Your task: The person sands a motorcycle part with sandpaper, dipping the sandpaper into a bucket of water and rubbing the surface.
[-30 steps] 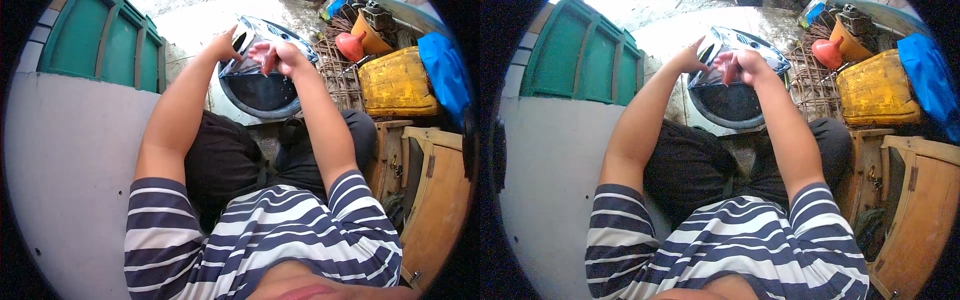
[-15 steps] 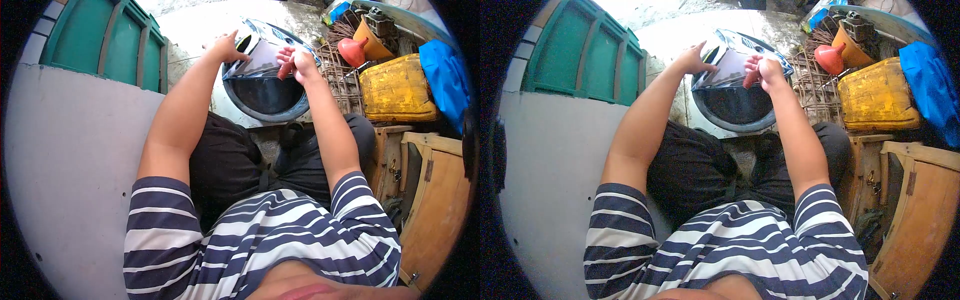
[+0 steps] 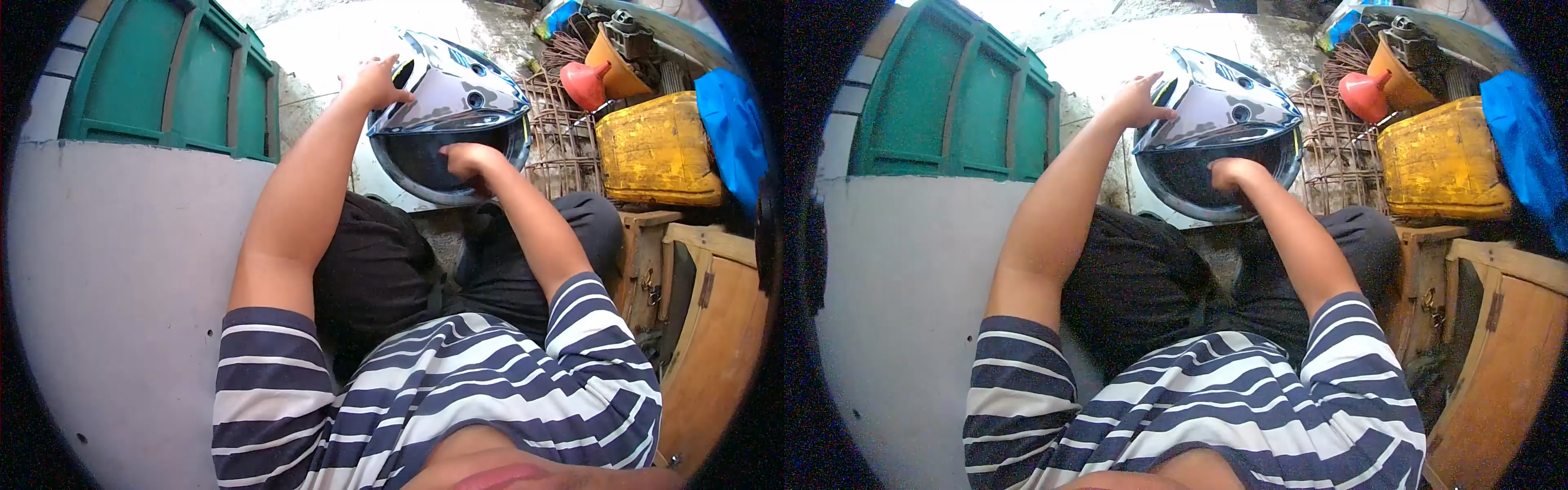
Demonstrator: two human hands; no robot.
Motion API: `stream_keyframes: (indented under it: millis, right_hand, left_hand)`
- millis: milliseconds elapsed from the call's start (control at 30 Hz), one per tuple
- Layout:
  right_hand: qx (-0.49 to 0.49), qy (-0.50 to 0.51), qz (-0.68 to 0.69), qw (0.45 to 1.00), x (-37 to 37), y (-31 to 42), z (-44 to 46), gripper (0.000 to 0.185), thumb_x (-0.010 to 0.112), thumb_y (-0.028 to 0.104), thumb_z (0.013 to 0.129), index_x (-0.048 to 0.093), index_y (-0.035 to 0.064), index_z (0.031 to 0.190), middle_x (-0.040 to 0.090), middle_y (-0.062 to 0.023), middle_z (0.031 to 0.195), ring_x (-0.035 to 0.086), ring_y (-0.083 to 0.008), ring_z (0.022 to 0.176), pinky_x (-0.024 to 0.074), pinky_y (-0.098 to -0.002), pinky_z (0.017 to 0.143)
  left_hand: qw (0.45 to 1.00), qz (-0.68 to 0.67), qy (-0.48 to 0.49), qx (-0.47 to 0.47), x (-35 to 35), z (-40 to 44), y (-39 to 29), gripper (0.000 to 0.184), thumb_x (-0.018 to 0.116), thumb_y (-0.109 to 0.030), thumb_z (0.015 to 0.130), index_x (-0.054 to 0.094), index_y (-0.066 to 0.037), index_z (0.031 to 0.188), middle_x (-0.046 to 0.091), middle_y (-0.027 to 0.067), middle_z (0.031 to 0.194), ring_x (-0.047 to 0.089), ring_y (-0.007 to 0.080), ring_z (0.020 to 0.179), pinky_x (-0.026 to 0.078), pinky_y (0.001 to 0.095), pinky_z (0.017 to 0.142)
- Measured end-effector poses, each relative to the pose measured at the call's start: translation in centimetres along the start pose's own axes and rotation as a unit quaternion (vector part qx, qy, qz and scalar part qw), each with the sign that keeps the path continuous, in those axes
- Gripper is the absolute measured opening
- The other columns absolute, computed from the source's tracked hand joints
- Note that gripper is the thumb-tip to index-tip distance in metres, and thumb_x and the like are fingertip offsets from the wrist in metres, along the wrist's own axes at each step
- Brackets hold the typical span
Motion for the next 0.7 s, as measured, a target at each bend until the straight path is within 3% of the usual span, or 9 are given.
stream_keyframes:
  millis: [100,133,167,233,267,567,700]
  right_hand:
    - [0.017,-0.066,-0.023,0.997,0.9,-1.6,3.9,0.044,0.062,0.010,0.080,0.076,-0.0011,0.120,0.073,-0.0252,0.125,0.075,-0.0386,0.109,0.0589,-0.0469,0.090]
    - [0.060,-0.043,-0.060,0.995,2.1,-3.7,7.3,0.038,0.064,0.014,0.083,0.078,-0.0001,0.116,0.072,-0.0261,0.126,0.073,-0.0402,0.113,0.0582,-0.0472,0.095]
    - [0.081,-0.046,-0.087,0.992,2.0,-4.0,7.8,0.039,0.062,0.018,0.090,0.075,0.0014,0.123,0.069,-0.0254,0.134,0.069,-0.0394,0.122,0.0560,-0.0468,0.102]
    - [0.042,-0.270,-0.021,0.962,3.0,-6.0,10.6,0.046,0.055,0.021,0.098,0.066,0.0033,0.139,0.058,-0.0228,0.151,0.060,-0.0376,0.136,0.0508,-0.0466,0.111]
    - [0.018,-0.230,-0.012,0.973,3.3,-6.8,10.0,0.044,0.055,0.019,0.100,0.063,0.0042,0.140,0.056,-0.0199,0.154,0.058,-0.0338,0.139,0.0511,-0.0472,0.111]
    - [0.057,-0.121,-0.004,0.991,5.5,-8.4,12.8,0.043,0.055,0.021,0.101,0.063,0.0035,0.140,0.059,-0.0197,0.150,0.060,-0.0336,0.134,0.0528,-0.0478,0.108]
    - [0.067,-0.071,0.006,0.995,6.0,-8.7,12.3,0.043,0.056,0.022,0.102,0.062,0.0031,0.139,0.060,-0.0197,0.148,0.061,-0.0336,0.132,0.0536,-0.0480,0.107]
  left_hand:
    - [0.999,0.023,-0.020,0.029,-0.3,-0.3,-0.9,0.112,0.092,-0.055,0.068,0.045,-0.012,0.160,0.057,0.0246,0.150,0.051,0.0431,0.141,0.044,0.0500,0.117]
    - [0.999,0.045,-0.010,0.017,-0.4,-0.6,-1.6,0.106,0.092,-0.050,0.069,0.046,-0.018,0.160,0.058,0.0197,0.151,0.053,0.0405,0.139,0.045,0.0502,0.116]
    - [0.999,0.049,-0.004,0.019,-0.9,-1.1,-2.3,0.104,0.092,-0.049,0.070,0.046,-0.021,0.160,0.058,0.0178,0.152,0.054,0.0398,0.139,0.045,0.0511,0.116]
    - [0.998,0.057,0.008,0.024,-1.9,-2.1,-3.6,0.101,0.091,-0.048,0.071,0.047,-0.026,0.159,0.057,0.0138,0.153,0.054,0.0385,0.138,0.044,0.0530,0.116]
    - [0.998,0.064,0.001,0.021,-2.3,-2.4,-3.8,0.096,0.090,-0.045,0.073,0.047,-0.032,0.159,0.055,0.0098,0.157,0.052,0.0371,0.141,0.044,0.0554,0.116]
    - [0.995,-0.005,-0.037,0.090,-0.6,-1.0,-2.8,0.087,0.089,-0.042,0.077,0.053,-0.033,0.156,0.052,0.0180,0.158,0.048,0.0424,0.145,0.040,0.0571,0.119]
    - [0.996,-0.019,-0.030,0.076,-0.9,-1.2,-3.3,0.089,0.092,-0.044,0.076,0.053,-0.033,0.155,0.051,0.0238,0.158,0.044,0.0491,0.147,0.039,0.0533,0.121]
Point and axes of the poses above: each hand's wrist, its own z-axis towards the middle knuckle, its own x-axis out of the palm, y = z × x, the point moved 2 cm from there along z, towards the middle knuckle
